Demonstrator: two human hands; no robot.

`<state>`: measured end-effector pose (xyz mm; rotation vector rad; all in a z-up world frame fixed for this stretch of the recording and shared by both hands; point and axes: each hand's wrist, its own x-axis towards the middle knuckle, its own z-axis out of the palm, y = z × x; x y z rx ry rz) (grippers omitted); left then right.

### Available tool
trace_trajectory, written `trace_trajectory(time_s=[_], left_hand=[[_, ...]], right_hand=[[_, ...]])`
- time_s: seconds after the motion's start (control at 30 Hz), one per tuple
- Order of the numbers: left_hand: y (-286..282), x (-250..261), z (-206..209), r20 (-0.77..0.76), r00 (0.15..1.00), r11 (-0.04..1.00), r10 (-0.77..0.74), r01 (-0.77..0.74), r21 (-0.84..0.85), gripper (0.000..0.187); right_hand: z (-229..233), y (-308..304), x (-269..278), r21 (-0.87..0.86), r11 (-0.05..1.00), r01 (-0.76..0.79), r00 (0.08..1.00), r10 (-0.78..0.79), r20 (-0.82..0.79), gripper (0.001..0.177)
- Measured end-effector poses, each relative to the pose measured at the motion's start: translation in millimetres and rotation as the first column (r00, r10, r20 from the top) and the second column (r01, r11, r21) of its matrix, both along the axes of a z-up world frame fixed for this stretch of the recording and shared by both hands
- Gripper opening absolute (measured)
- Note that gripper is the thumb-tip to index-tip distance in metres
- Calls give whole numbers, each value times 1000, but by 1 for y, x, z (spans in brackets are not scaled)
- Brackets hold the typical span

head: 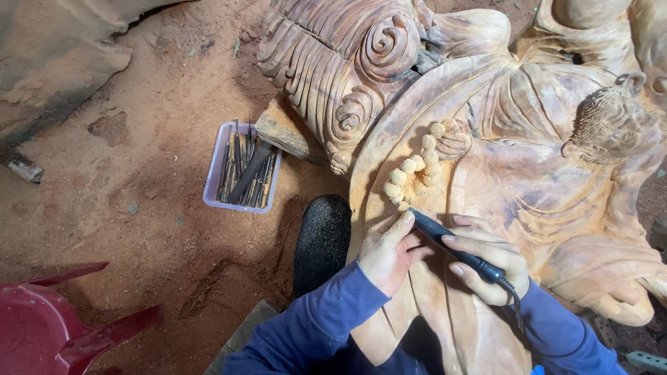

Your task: Carving and sanding intricate details on a large wooden sculpture using a rotary tool and sandpaper.

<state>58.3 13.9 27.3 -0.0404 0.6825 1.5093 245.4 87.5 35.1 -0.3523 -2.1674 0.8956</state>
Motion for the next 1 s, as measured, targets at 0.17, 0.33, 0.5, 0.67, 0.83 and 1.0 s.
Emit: trace_trajectory(time_s=[0.17,0.33,0.5,0.67,0.83,1.0], left_hand=[[-1,0,-7,21,1000,999,9,-9,32,9],[0,1,-9,12,1000,999,-18,18,32,11],[3,1,-3,-41,998,998,-55,56,31,10],[-6,16,18,-42,985,983,-165,168,72,25],[-14,25,40,44,976,967,-212,203,152,34],[-12,32,34,-5,967,967,-253,253,-1,23]], right_hand=[[1,1,0,-2,1000,-8,1000,8,3,34],[-2,4,3,-28,999,-18,1000,18,-2,34],[-3,1,7,-25,1000,4,1000,-4,-9,38],[33,-31,3,364,928,72,995,-94,44,38],[61,-50,19,579,815,-16,965,-139,222,55],[92,-54,53,139,964,-228,863,134,487,50]])
